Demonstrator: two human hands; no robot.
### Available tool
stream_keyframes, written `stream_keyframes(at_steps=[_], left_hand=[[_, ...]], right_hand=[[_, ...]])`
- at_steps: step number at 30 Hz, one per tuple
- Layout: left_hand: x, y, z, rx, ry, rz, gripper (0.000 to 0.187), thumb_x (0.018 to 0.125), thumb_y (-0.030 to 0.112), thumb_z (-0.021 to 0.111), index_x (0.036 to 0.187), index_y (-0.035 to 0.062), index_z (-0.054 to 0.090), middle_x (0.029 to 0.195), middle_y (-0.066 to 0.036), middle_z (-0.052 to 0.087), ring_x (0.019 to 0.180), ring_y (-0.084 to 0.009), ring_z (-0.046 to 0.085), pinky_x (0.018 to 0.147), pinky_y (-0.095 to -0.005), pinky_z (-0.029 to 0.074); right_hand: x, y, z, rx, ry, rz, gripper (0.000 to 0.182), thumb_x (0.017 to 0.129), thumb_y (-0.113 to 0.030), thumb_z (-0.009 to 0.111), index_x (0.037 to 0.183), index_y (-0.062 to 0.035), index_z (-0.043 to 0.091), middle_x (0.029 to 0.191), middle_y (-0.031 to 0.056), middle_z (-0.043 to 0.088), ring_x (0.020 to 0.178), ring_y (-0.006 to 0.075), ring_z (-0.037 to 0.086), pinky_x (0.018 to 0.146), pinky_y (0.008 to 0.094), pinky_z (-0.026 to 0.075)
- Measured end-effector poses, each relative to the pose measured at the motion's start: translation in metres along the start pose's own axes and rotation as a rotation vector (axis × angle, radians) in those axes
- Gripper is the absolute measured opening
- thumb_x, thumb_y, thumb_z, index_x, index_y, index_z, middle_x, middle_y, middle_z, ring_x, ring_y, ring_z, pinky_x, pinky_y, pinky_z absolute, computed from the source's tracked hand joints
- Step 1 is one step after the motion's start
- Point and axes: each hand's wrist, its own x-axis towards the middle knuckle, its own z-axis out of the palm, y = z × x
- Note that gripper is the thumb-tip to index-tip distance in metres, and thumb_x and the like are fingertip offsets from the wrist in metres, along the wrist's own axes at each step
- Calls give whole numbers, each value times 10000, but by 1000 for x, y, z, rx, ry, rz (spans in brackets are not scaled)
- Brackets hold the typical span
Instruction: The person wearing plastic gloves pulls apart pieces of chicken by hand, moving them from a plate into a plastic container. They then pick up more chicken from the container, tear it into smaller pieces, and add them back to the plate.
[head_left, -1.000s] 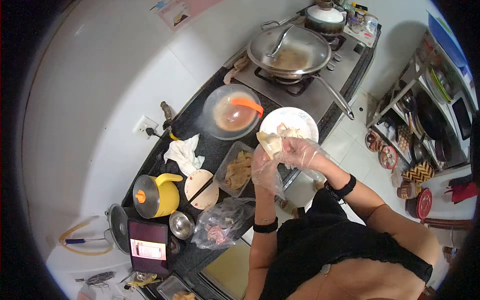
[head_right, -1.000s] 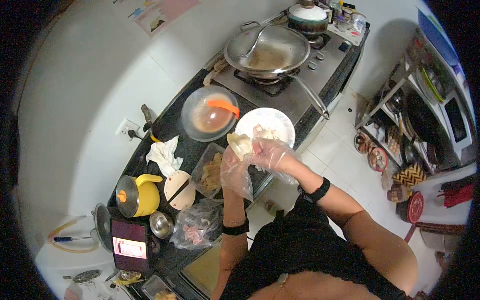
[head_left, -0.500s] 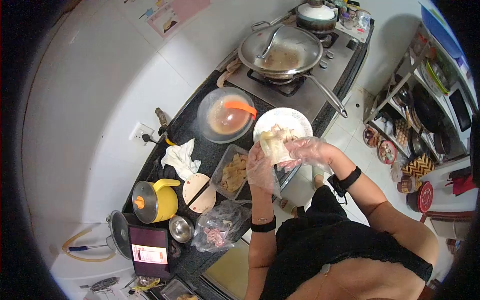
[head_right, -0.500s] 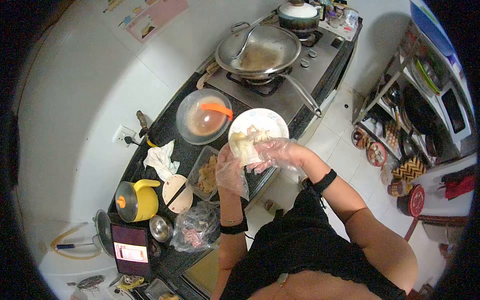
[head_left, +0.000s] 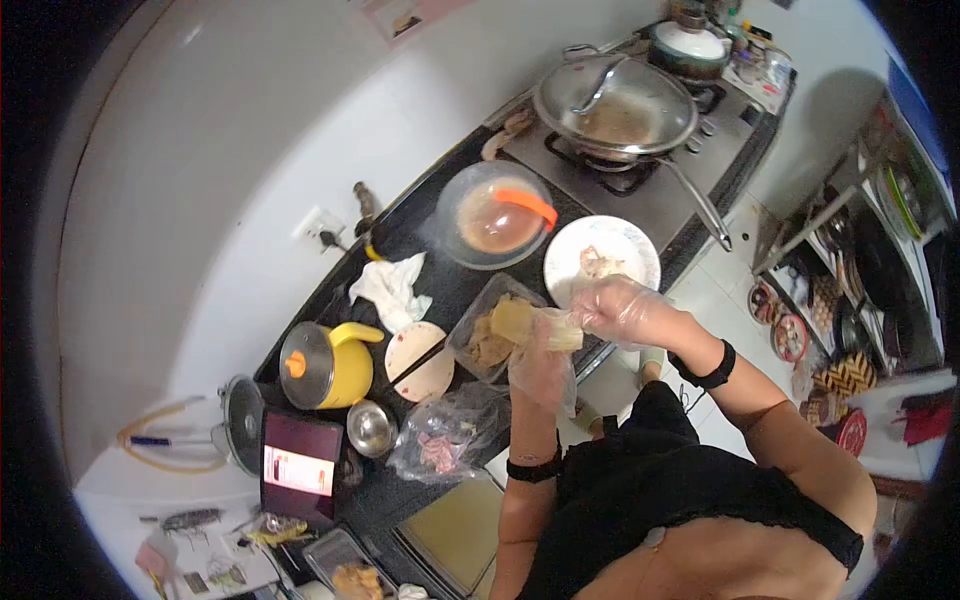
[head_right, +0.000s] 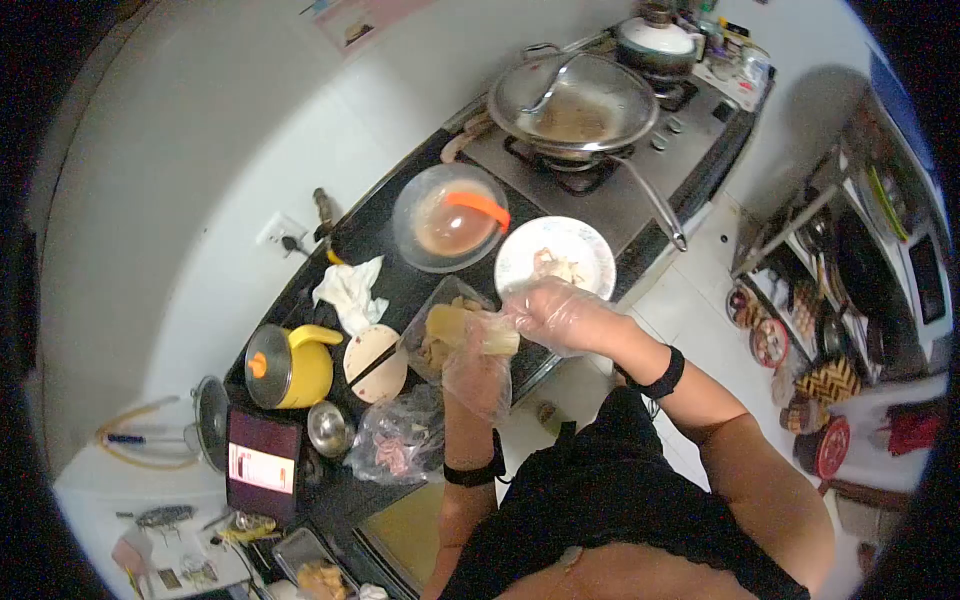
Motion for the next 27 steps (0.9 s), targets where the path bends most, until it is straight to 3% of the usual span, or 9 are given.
stream_keyframes(at_steps=[2,4,8,11,13,19,21,24,27], left_hand=[[-10,-2,-3,258,148,-67,291,785,121,587,1029,-2,487,935,-122,578,850,-232,564,755,-313,455],[-1,9,-17,-1012,660,-847,254,842,159,535,1036,4,481,878,-71,564,785,-169,557,677,-278,459],[-18,4,-51,-867,817,-999,207,884,189,476,995,15,491,797,-28,521,715,-120,524,613,-239,440],[-47,-13,-66,-854,1111,-976,200,898,229,453,917,35,496,755,-19,489,655,-96,486,550,-222,409],[-55,-9,-91,-815,1144,-1212,232,911,277,413,849,64,484,729,-7,468,641,-87,473,532,-208,390],[-95,-14,-112,-789,1388,-951,306,916,339,364,835,64,471,736,-20,471,634,-107,482,544,-242,417],[-94,-11,-123,-730,1479,-1056,304,912,340,374,850,58,469,741,-26,473,628,-120,485,561,-251,433],[-102,-9,-136,-855,1473,-1073,293,919,317,370,966,42,458,783,-13,471,688,-114,476,602,-252,436],[-122,-16,-139,-1010,1324,-925,221,885,282,455,892,63,474,767,-28,505,655,-126,509,582,-250,447]], right_hand=[[12,-8,13,-20,13,-120,140,784,-141,489,825,-25,556,764,175,567,752,344,544,681,394,437],[22,-24,26,-117,52,-314,166,777,-160,470,829,-30,559,772,190,571,778,349,550,691,410,440],[47,-91,52,-141,-350,-226,217,800,-214,432,864,-39,543,821,188,566,813,356,533,706,421,427],[54,-92,115,79,-251,-419,246,820,-229,398,866,-32,540,837,193,555,822,354,527,720,433,415],[53,-105,140,175,-277,-426,253,832,-227,376,894,-42,538,849,183,547,823,351,525,724,436,411],[51,-126,186,493,-334,-387,247,839,-258,398,896,-67,545,813,158,542,809,340,529,687,408,421],[54,-127,203,447,-198,-604,265,855,-282,402,898,-62,543,845,157,552,824,329,533,677,402,418],[58,-139,193,485,-485,-304,251,870,-273,396,917,-71,538,848,151,566,814,332,539,684,405,418],[70,-143,187,270,-480,-415,232,875,-265,402,921,-82,537,827,155,576,805,328,546,700,404,427]])
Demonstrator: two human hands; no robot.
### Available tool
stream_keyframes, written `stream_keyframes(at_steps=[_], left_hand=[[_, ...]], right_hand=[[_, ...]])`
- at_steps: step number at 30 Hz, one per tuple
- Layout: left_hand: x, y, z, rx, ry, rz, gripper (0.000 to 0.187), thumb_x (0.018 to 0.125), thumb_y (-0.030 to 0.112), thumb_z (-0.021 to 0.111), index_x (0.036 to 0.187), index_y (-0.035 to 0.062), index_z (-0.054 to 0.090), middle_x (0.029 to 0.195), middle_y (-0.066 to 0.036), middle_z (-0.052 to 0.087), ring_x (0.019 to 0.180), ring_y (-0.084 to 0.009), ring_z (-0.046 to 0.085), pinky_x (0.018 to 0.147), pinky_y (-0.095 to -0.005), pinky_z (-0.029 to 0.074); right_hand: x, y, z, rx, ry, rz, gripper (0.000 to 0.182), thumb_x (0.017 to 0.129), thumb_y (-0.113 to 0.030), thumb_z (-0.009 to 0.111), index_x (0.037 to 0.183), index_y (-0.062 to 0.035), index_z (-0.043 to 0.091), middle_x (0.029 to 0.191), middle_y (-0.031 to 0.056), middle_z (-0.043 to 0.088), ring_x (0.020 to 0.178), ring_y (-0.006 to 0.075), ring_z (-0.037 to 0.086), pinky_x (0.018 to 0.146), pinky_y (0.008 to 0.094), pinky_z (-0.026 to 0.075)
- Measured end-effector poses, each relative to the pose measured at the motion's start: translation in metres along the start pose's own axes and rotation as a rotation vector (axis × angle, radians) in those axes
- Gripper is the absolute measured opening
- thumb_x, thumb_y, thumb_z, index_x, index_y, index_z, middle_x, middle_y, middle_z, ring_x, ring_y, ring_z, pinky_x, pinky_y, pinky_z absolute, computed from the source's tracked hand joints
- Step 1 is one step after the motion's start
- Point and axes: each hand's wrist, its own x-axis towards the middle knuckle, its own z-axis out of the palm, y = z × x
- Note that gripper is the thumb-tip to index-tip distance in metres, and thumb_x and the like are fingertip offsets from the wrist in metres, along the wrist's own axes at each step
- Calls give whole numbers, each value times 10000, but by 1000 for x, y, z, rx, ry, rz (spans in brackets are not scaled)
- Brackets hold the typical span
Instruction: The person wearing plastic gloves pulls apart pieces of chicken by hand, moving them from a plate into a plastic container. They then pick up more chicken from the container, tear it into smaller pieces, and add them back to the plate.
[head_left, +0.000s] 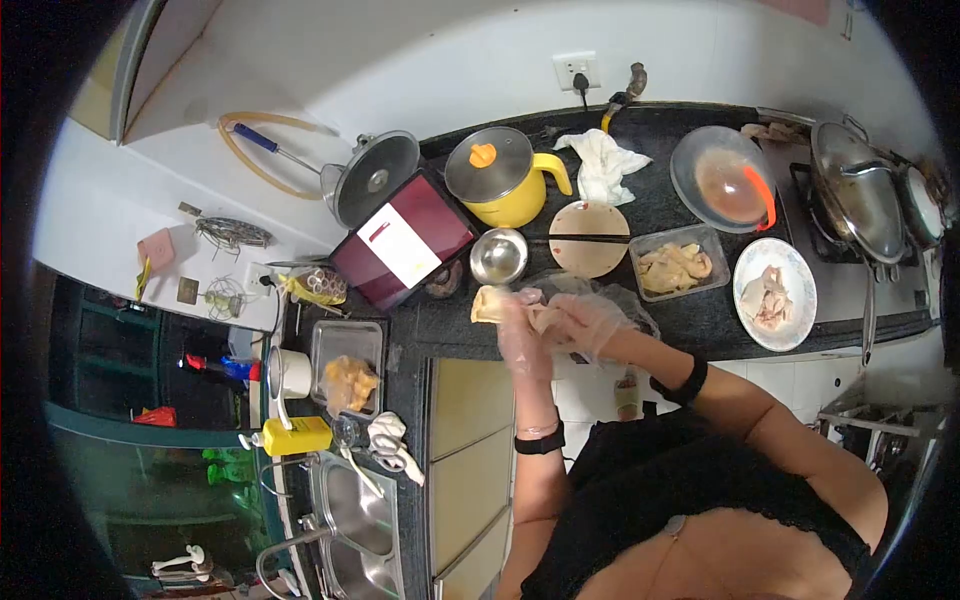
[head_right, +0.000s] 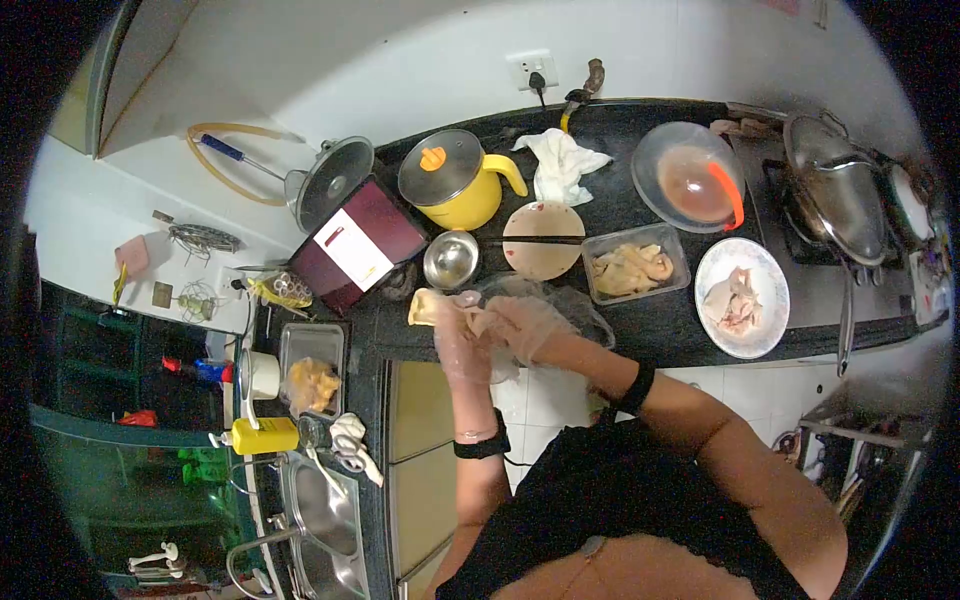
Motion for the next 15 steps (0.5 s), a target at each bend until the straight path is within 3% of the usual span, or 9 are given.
stream_keyframes(at_steps=[2,4,6,9,10,12,13,15], left_hand=[[0,0,-6,362,-109,32,183,852,139,514,1012,54,484,818,-19,507,743,-106,502,665,-253,444],[-9,7,4,488,-103,80,187,828,93,534,1005,57,485,837,-25,519,753,-103,499,673,-252,437],[-10,6,2,614,-88,135,206,804,47,554,998,60,486,856,-31,530,764,-101,495,681,-250,429],[-2,2,-12,1065,-283,233,250,810,53,548,1052,30,492,876,-23,549,725,-110,483,677,-254,419],[0,0,-17,1068,-278,234,250,810,53,548,1052,30,492,876,-23,549,725,-110,483,677,-254,419],[3,-4,-27,741,-361,-91,285,827,74,534,1104,29,492,871,-22,561,705,-104,486,656,-242,420],[3,-2,-28,741,-359,-86,285,827,74,534,1104,29,492,871,-22,561,705,-104,486,656,-242,420],[1,2,-26,717,-211,-236,301,846,94,511,1139,36,484,872,-19,571,690,-91,493,614,-223,420]], right_hand=[[2,9,1,-11,67,-94,212,861,-244,423,932,-80,537,814,157,581,800,332,553,700,402,434],[8,4,-6,-20,136,-195,197,847,-223,443,943,-79,537,801,159,587,794,337,559,700,400,441],[12,-7,-17,-350,-137,-248,191,800,-179,488,923,-57,569,793,154,603,769,333,581,669,390,465],[6,-10,-23,-576,-181,-148,163,753,-127,520,861,-41,607,760,143,616,731,311,606,636,371,487],[6,-15,-25,-573,-183,-153,163,753,-127,520,861,-41,607,760,143,616,731,311,606,636,371,487],[8,-28,-33,-699,-262,-112,129,746,-102,528,798,-35,625,733,141,621,716,284,620,629,362,495],[8,-31,-35,-701,-261,-117,129,746,-102,528,798,-35,625,733,141,621,716,284,620,629,362,495],[8,-34,-37,-692,-244,-213,132,735,-160,540,752,-56,619,724,136,620,689,286,618,604,381,490]])
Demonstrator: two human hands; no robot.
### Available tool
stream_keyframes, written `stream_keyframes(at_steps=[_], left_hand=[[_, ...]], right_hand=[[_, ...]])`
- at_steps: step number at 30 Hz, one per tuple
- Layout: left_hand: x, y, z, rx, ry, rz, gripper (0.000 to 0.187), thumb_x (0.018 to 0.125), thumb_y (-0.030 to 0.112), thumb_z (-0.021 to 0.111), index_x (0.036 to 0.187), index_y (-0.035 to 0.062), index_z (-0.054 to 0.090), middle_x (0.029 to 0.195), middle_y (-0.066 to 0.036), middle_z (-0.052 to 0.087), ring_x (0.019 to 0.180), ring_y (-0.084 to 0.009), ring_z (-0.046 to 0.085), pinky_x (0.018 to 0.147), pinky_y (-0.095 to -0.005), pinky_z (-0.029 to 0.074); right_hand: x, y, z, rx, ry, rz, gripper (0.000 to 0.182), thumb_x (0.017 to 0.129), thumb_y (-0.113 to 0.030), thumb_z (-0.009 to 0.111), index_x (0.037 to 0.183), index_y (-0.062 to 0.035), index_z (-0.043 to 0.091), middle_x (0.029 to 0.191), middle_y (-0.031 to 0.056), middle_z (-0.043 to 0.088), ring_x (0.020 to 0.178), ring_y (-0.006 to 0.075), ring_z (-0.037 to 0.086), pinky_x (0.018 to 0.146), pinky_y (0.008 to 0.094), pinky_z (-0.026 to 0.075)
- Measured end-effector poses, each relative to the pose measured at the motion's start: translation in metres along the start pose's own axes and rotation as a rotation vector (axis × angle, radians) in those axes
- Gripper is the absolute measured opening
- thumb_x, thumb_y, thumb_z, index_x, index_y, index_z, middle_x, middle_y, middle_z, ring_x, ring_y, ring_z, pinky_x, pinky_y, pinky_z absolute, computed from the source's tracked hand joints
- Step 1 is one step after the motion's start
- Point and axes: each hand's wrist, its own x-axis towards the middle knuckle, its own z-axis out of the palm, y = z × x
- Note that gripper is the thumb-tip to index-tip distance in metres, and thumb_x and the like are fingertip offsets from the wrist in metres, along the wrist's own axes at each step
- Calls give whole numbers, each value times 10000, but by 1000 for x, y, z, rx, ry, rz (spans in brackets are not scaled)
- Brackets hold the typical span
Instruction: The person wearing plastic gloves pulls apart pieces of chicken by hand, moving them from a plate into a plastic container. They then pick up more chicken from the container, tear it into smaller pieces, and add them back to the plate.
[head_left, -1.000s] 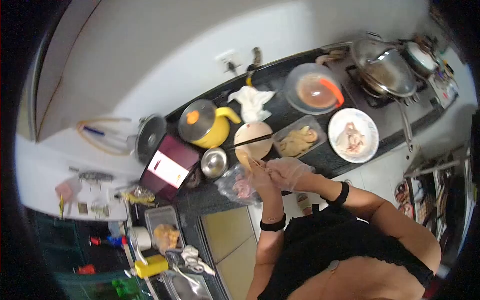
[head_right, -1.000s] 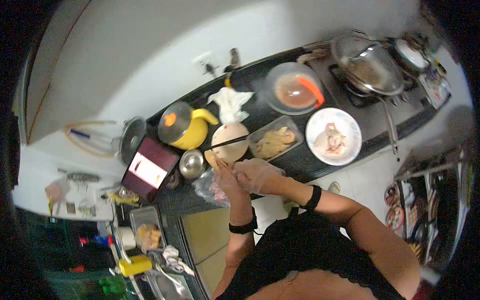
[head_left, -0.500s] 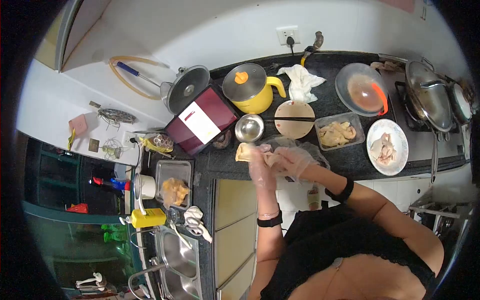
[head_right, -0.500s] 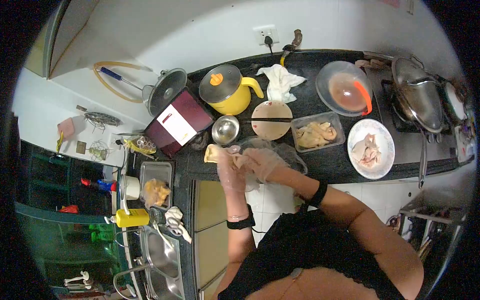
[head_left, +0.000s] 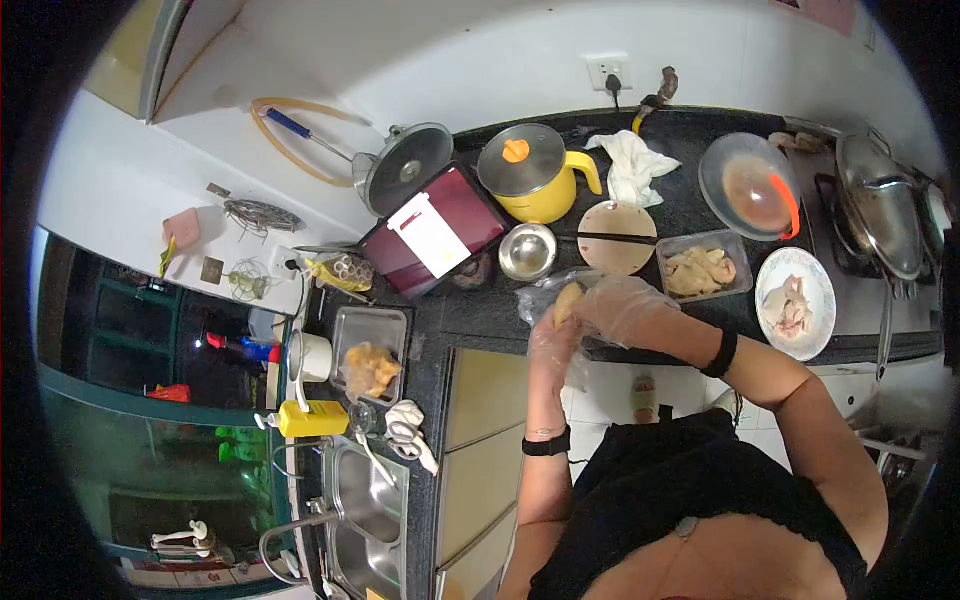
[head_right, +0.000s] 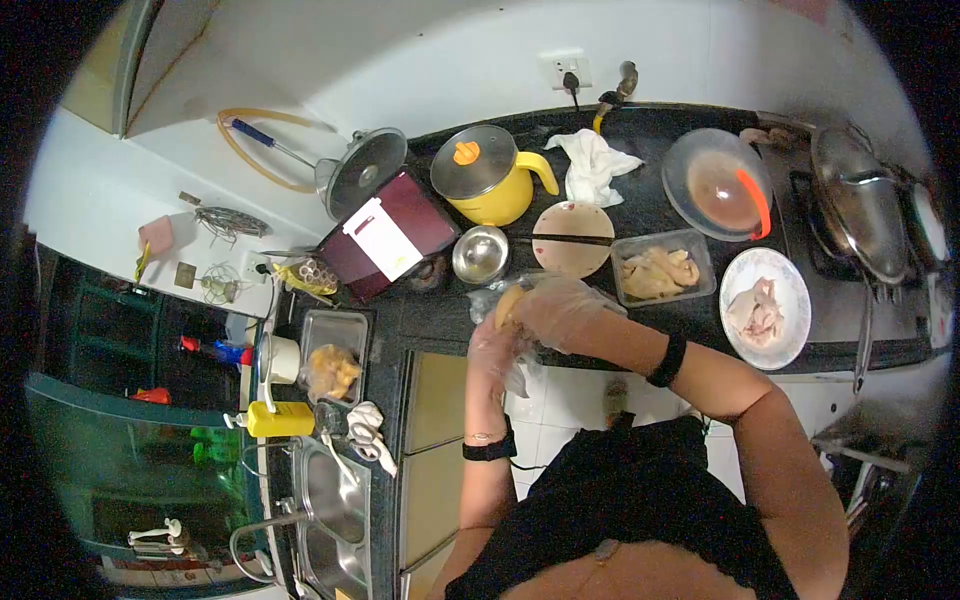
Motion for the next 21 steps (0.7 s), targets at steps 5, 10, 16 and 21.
stream_keyframes(at_steps=[5,10,16,21], left_hand=[[-5,3,9,-245,11,57,341,837,93,520,1171,51,469,931,-16,567,717,-79,519,589,-208,422],[-7,-4,24,-293,119,235,331,840,92,513,1165,44,470,839,4,559,637,-53,482,545,-189,398],[-20,15,28,-195,119,194,234,843,119,530,1064,45,508,741,31,527,592,-42,463,505,-177,382],[-15,9,26,-130,168,252,169,825,100,546,984,43,536,723,24,532,578,-47,470,494,-188,391]], right_hand=[[6,0,13,-17,50,-38,127,740,-160,535,761,-64,616,736,140,618,704,279,617,601,379,488],[10,1,17,34,-43,-17,153,758,-180,518,791,-64,613,753,149,609,722,299,604,611,392,471],[0,11,36,426,149,128,219,831,-225,440,790,-31,533,792,194,565,785,326,558,666,411,430],[-2,14,58,464,353,41,251,869,-238,369,814,-15,469,738,198,519,732,367,506,662,440,394]])
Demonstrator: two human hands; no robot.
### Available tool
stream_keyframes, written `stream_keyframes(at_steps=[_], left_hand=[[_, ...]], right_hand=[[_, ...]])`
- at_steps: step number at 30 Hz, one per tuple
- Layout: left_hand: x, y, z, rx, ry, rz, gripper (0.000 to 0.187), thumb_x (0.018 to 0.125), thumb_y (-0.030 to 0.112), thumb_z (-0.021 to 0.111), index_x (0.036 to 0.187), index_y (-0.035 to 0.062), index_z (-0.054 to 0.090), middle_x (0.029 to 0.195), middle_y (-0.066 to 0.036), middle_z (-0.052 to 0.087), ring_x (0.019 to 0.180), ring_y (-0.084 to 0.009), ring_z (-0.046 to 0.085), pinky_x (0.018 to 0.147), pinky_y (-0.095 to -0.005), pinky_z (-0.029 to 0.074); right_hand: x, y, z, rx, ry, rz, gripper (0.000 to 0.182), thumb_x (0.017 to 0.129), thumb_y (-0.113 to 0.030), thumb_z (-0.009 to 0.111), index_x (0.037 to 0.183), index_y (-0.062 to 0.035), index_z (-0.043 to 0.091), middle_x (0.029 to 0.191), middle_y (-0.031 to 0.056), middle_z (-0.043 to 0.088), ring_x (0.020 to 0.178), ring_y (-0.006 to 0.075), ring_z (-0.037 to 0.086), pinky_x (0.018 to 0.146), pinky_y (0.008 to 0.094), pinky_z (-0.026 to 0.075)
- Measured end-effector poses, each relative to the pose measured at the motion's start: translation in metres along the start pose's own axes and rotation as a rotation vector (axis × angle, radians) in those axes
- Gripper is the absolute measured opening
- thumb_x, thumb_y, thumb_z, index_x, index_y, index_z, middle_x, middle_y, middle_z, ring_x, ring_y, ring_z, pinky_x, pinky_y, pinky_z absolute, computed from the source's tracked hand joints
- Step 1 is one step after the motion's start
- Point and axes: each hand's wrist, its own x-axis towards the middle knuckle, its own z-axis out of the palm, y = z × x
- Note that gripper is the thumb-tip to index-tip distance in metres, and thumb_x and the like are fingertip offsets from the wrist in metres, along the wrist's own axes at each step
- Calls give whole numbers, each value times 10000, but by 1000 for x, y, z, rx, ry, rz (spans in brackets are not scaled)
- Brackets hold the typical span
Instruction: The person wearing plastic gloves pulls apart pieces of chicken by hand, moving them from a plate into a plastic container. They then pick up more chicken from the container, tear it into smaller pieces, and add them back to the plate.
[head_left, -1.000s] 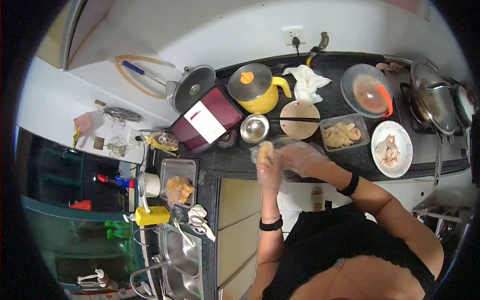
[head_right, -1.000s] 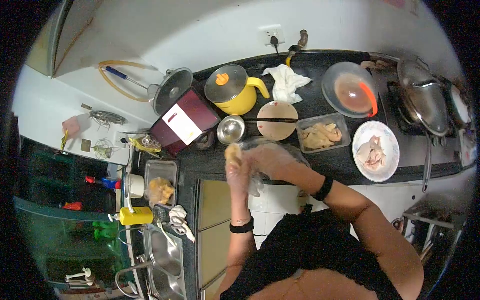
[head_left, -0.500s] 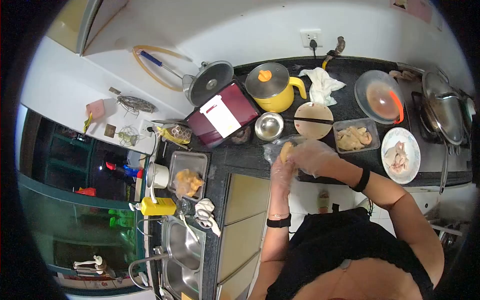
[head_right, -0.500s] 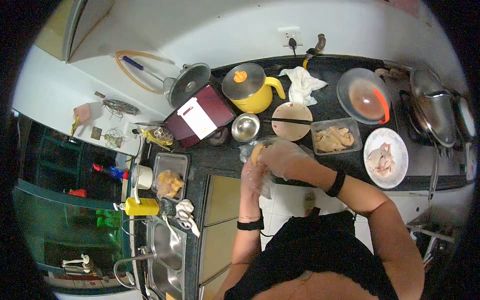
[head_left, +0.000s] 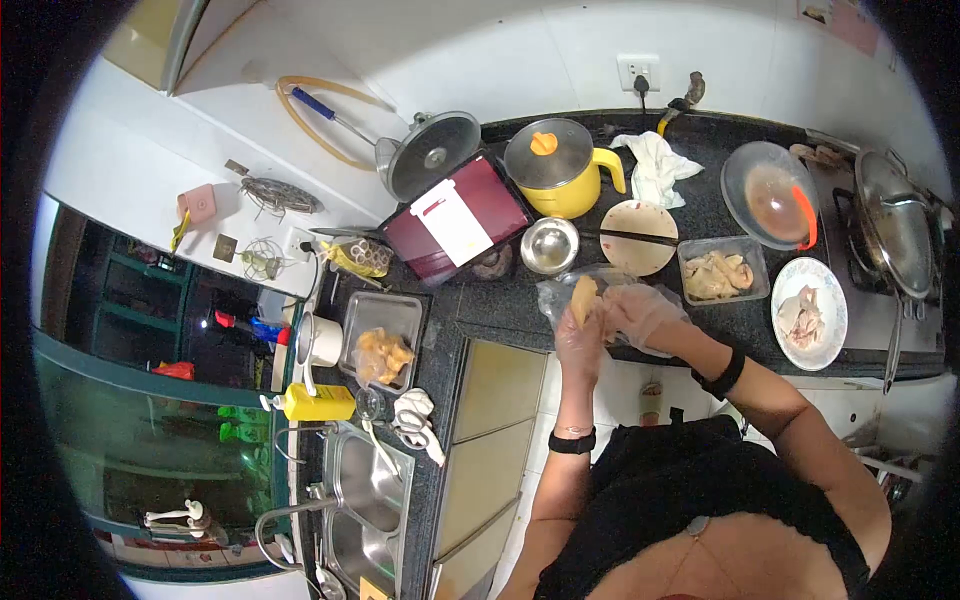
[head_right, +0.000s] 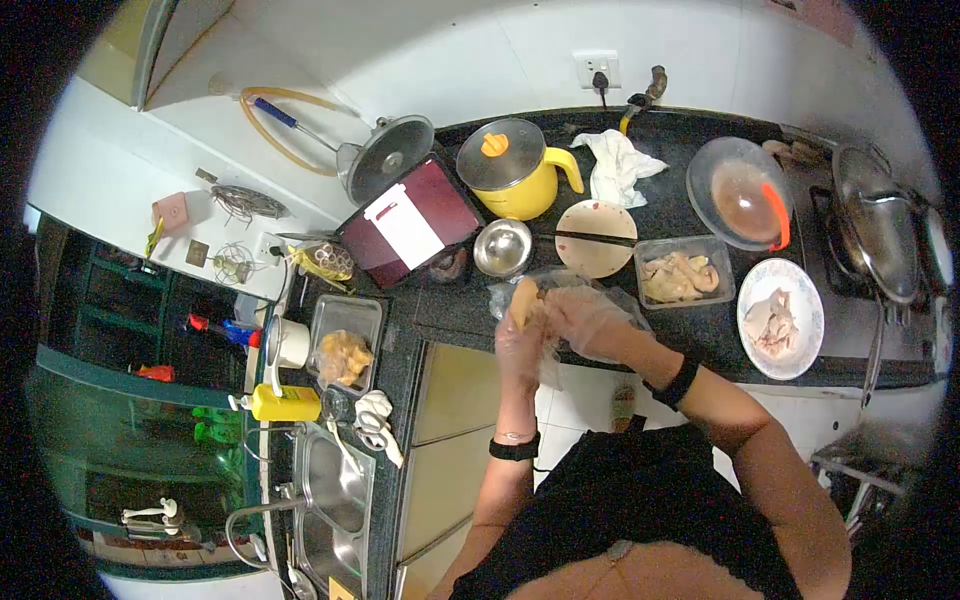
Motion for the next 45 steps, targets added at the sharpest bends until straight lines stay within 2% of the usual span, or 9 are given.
stream_keyframes(at_steps=[11,19,21,27,31,33,36,39,45], left_hand=[[8,-16,-8,323,-36,121,193,805,84,571,988,23,567,807,5,575,662,-60,501,570,-202,423],[-4,-8,-9,-355,-143,-185,358,811,54,559,1158,49,475,911,-20,566,745,-88,530,610,-202,433],[-2,-7,-14,-465,-67,-236,384,808,40,554,1181,53,462,985,-43,563,773,-107,542,632,-198,438],[3,-28,-43,-596,99,-240,249,820,113,573,1046,31,509,853,-17,542,681,-84,499,600,-189,421],[1,-19,-55,-591,40,-330,296,816,242,587,1034,58,507,804,8,522,620,-85,454,566,-198,401],[-5,-7,-51,-571,20,-337,336,803,293,586,1037,64,509,801,11,527,630,-83,467,565,-191,402],[-6,-1,-47,-590,18,-356,433,777,394,577,1057,70,507,809,10,544,659,-84,500,564,-183,409],[-7,-2,-47,-603,-23,-343,534,757,476,554,1093,64,496,849,-4,564,700,-91,533,567,-185,423],[-8,9,-48,-414,-210,-294,609,771,530,509,1119,31,481,934,-39,573,735,-117,548,634,-221,441]], right_hand=[[-3,-1,5,108,56,216,307,856,-265,364,819,15,483,776,239,534,776,392,520,674,446,402],[-1,3,-2,91,153,672,330,852,-300,365,868,-11,521,768,220,555,750,377,539,668,442,415],[-3,19,-1,-48,339,308,338,852,-306,372,868,-19,549,761,208,568,732,364,548,668,428,430],[-2,43,2,100,397,682,269,837,-272,428,935,-65,570,736,156,584,715,309,569,620,378,430],[-8,14,-24,216,475,505,234,842,-213,429,993,-87,556,789,163,575,760,300,566,667,377,429],[-8,25,-13,-45,375,121,269,823,-169,463,1081,-113,513,902,165,555,832,292,557,719,368,427],[-7,20,-4,-153,145,22,290,847,-223,422,1106,-94,450,984,154,532,841,337,545,767,411,424],[-6,32,18,-426,-188,36,326,832,-210,444,1124,-66,425,1009,146,527,862,314,549,754,422,428],[2,-5,-20,-319,-158,171,232,810,-221,479,916,-28,552,805,134,589,802,307,571,692,367,450]])
